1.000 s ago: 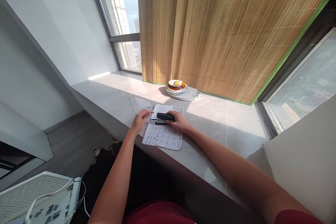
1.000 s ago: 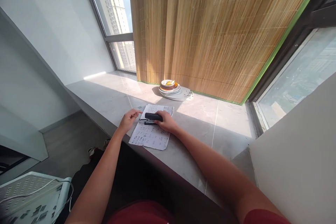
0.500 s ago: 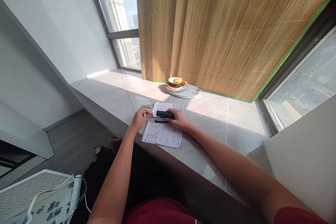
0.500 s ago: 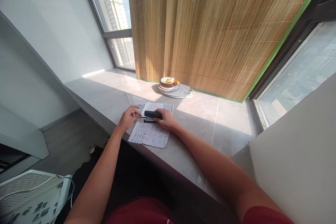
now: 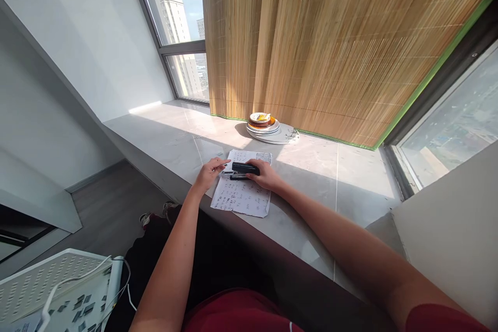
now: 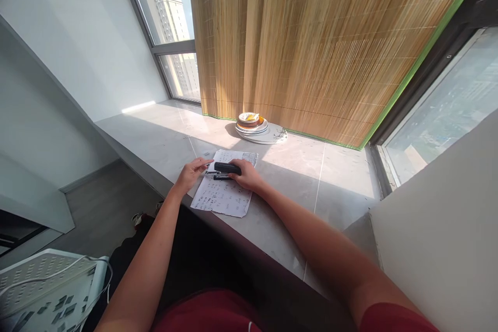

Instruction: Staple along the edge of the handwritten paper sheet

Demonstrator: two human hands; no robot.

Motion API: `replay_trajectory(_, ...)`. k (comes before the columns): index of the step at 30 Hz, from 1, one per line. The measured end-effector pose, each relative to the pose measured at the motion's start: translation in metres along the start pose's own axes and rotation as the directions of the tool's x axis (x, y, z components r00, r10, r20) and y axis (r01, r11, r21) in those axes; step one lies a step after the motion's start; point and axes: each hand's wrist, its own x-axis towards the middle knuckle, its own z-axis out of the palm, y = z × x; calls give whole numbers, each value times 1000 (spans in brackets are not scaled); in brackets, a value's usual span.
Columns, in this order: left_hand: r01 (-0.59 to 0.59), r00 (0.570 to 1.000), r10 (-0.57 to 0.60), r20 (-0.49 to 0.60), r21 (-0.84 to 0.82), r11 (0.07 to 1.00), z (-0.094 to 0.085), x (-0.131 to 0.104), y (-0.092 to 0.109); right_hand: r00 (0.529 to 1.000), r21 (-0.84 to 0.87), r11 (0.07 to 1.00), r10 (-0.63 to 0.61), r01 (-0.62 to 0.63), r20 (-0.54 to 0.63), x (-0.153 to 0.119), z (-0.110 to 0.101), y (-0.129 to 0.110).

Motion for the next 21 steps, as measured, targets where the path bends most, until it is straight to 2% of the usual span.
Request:
replay_trajectory(4,13,999,-15,45,55,998,1,0,1,1000,-4,1000,6,-6,-2,0,0,-1)
replay_trajectory(7,45,998,-49,30,108,993,1,-1,2,1000,6,1000,3,-3,3,0,0,-1)
replay_trajectory(10,82,996,-86,28,104,991,2,-2,2,1000,7,1000,-3,3,8,0,0,-1)
replay_trajectory(17,106,985,-124,122,140,984,4,1,6,1000,-10,1000,-2,2,-8,1,1,0)
replay_trajectory(21,137,977,-152,150,106,985,4,2,11,1000,-3,1000,-8,8,-6,1,1,-1)
